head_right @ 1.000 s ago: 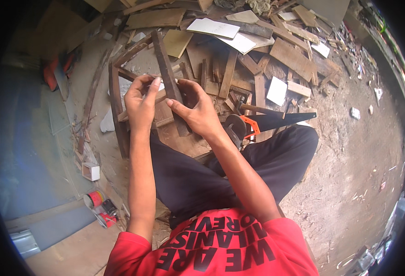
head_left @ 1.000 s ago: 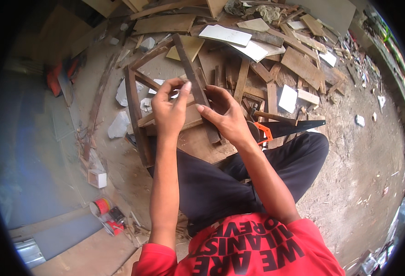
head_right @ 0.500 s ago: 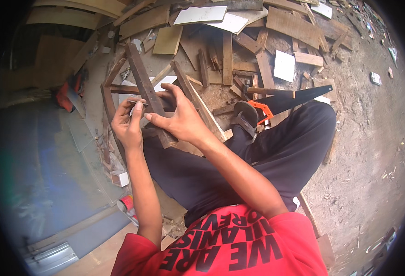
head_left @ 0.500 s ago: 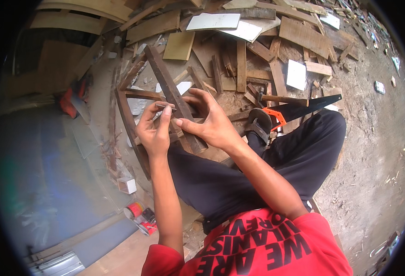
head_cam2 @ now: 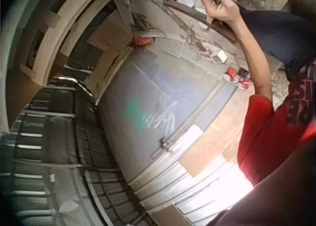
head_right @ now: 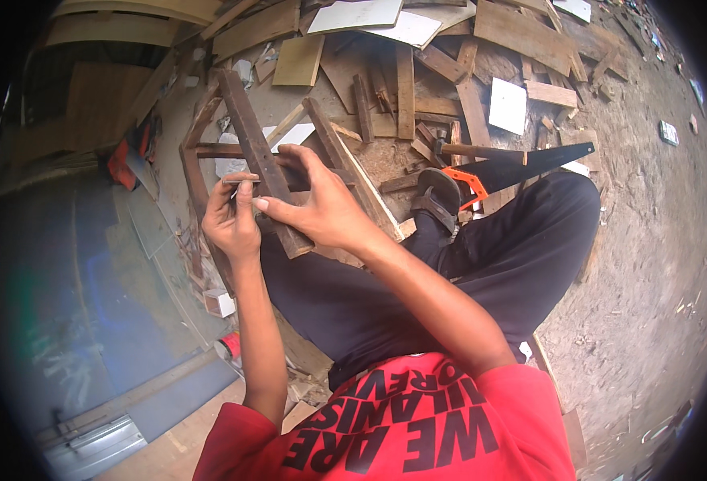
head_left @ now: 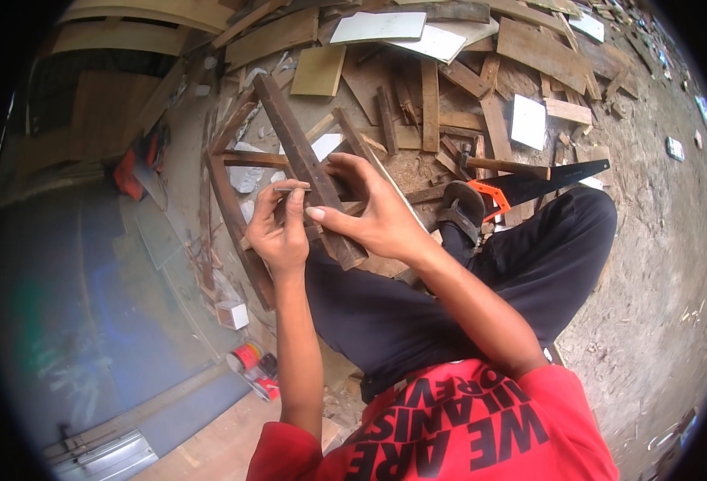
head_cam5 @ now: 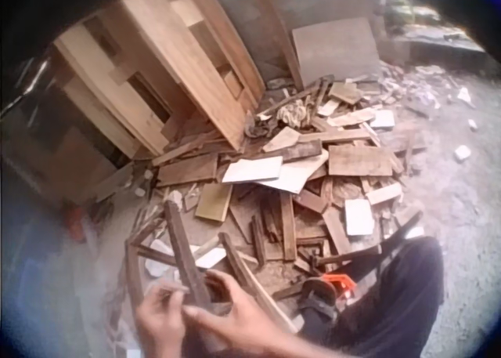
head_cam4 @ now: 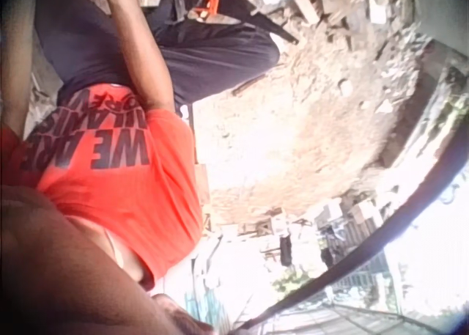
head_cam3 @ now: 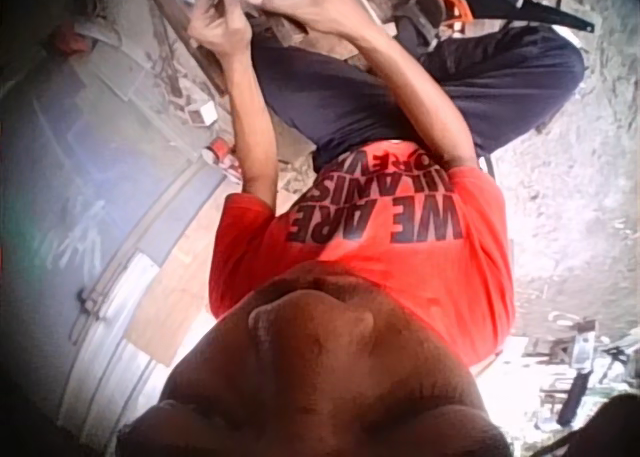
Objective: The person sits on the floor and uses a hammer to strike and separate parts of a wooden frame. They repeatedly tap joints, pull apart sections, and reposition the frame to access different areas.
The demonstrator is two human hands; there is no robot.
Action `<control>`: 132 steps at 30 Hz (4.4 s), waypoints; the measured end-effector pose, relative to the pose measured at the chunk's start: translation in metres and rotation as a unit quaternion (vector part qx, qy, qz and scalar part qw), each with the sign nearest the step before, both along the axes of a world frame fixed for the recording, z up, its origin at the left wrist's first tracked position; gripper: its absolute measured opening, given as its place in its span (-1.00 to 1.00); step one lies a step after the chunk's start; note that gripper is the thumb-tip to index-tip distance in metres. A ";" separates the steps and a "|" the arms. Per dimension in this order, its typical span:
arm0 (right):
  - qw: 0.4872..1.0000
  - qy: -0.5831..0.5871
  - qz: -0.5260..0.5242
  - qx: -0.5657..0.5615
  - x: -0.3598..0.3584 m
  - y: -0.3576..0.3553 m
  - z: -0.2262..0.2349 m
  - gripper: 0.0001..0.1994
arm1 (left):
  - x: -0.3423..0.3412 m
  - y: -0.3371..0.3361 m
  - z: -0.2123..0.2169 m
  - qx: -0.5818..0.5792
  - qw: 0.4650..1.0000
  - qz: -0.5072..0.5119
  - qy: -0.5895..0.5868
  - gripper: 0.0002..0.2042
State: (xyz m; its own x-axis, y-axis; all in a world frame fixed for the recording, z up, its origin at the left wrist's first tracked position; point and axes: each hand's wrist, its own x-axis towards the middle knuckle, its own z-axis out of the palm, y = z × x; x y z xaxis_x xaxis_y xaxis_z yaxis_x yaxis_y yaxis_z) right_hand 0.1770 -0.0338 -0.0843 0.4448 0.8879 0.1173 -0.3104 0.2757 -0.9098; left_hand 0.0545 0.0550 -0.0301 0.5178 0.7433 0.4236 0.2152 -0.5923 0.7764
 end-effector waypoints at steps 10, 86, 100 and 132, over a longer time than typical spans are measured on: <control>0.739 -0.575 -0.155 -0.314 0.152 -0.074 -0.215 -0.64 | 0.009 -0.001 -0.001 0.129 0.991 0.009 0.022 -0.93; 0.920 -0.340 0.045 -0.190 0.058 -0.098 0.096 -0.78 | -0.002 0.007 0.015 0.097 0.995 0.008 -0.007 -0.77; 0.929 -0.301 0.043 -0.212 0.053 -0.117 0.117 -0.71 | -0.002 0.071 0.002 0.218 0.841 -0.164 0.467 -0.83; 0.846 -0.456 0.070 -0.269 0.029 -0.084 0.192 -0.70 | 0.009 0.060 -0.003 0.072 0.910 -0.112 0.392 -0.74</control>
State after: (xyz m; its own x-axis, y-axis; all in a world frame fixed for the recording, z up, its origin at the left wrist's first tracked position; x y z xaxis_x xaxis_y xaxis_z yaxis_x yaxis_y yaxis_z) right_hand 0.2062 -0.1178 0.1073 0.2723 0.9587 -0.0825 0.5924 -0.2346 -0.7708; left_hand 0.0637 0.1146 -0.0334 0.8352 0.5470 -0.0568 0.5304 -0.7738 0.3464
